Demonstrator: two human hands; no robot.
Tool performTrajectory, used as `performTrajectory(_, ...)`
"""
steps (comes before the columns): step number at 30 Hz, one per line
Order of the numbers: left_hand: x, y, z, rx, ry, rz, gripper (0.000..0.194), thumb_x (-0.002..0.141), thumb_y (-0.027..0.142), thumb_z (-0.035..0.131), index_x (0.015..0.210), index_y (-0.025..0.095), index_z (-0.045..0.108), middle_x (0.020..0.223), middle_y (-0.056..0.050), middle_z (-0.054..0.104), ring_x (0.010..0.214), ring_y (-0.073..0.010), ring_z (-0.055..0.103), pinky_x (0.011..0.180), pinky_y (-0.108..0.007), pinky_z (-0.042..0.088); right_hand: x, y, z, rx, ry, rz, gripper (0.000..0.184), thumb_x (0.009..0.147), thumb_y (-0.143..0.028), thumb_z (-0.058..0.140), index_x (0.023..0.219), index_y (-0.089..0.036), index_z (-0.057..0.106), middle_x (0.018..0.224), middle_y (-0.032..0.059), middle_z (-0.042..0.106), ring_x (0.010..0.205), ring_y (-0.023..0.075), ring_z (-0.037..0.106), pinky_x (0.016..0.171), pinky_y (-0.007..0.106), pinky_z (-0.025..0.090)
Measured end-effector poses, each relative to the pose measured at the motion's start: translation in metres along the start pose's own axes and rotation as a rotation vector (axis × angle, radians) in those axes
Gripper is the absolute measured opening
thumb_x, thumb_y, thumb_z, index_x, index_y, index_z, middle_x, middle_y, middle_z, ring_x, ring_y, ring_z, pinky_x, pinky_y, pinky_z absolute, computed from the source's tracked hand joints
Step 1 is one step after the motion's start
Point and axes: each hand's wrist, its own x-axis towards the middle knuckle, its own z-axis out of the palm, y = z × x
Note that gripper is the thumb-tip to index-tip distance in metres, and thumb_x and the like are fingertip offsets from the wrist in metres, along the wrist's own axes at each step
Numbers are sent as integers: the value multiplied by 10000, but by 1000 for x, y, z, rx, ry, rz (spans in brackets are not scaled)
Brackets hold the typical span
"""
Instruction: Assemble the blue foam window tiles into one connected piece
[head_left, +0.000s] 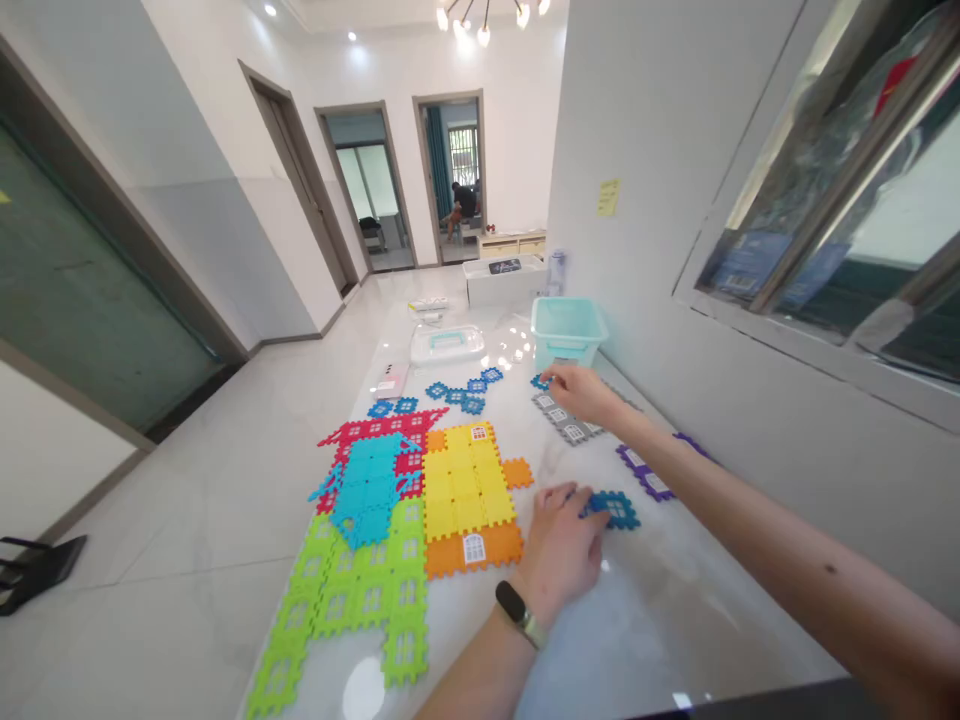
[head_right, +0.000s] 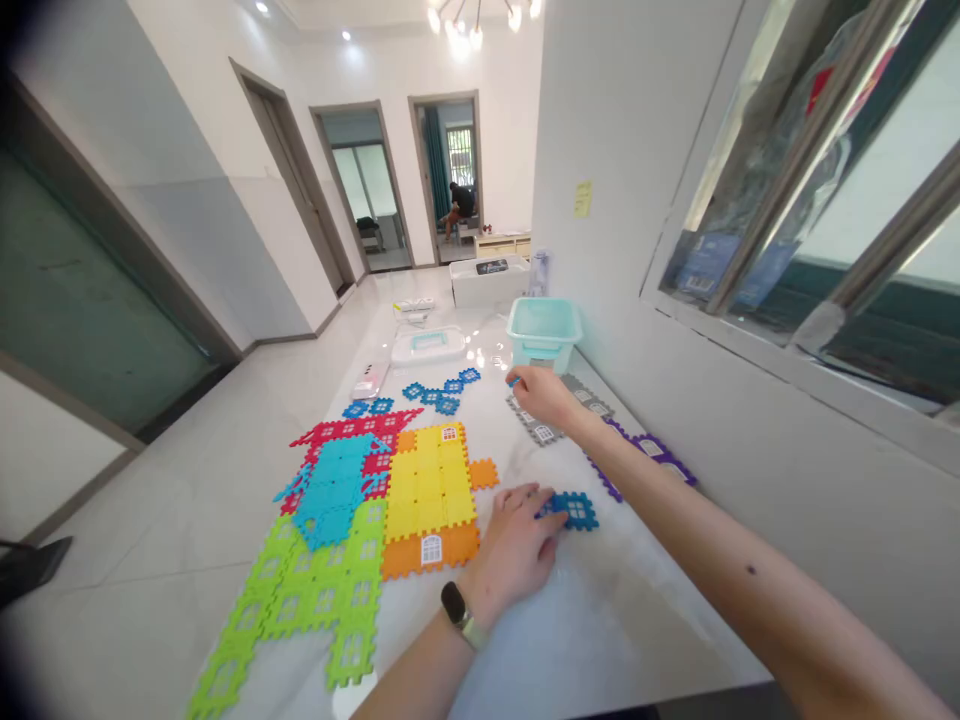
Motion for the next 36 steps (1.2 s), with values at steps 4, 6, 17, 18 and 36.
performTrajectory(4,-1,5,6,-45,-26,35,326,869,221,527,1172,264,640,1369,-60,543,1237,-285,462,1027,-502,371,56,39,49,-89,-59,119,226,935,-145,514,1100,-131,668,1150,125,674,1085,242,613,945,365,475)
performTrajectory(6,-1,5,7,-63,-23,19,324,858,230,540,1166,258,639,1374,-66,537,1236,-292,461,1025,-509,374,72,52,64,-120,-110,168,223,945,-274,581,1124,-153,635,1158,91,646,1038,220,624,904,400,515)
performTrajectory(17,0,2,4,-102,-31,-41,338,854,289,552,1180,253,632,1391,-84,504,1240,-313,441,1033,-537,356,103,46,99,-47,-67,134,298,956,-295,563,1208,-136,574,1138,108,642,1003,229,633,878,417,518)
performTrajectory(18,0,1,2,-89,-24,-50,331,850,278,552,1169,252,637,1378,-84,512,1233,-311,445,1027,-534,361,96,44,98,-19,-32,117,297,963,-248,531,1231,-124,559,1118,130,657,1011,242,634,890,407,499)
performTrajectory(36,2,-8,-9,155,54,-235,280,862,195,567,1110,271,672,1252,-67,569,1139,-300,496,957,-479,377,-141,98,38,832,-254,258,328,757,-428,703,943,-185,583,645,-28,615,508,101,514,449,202,378)
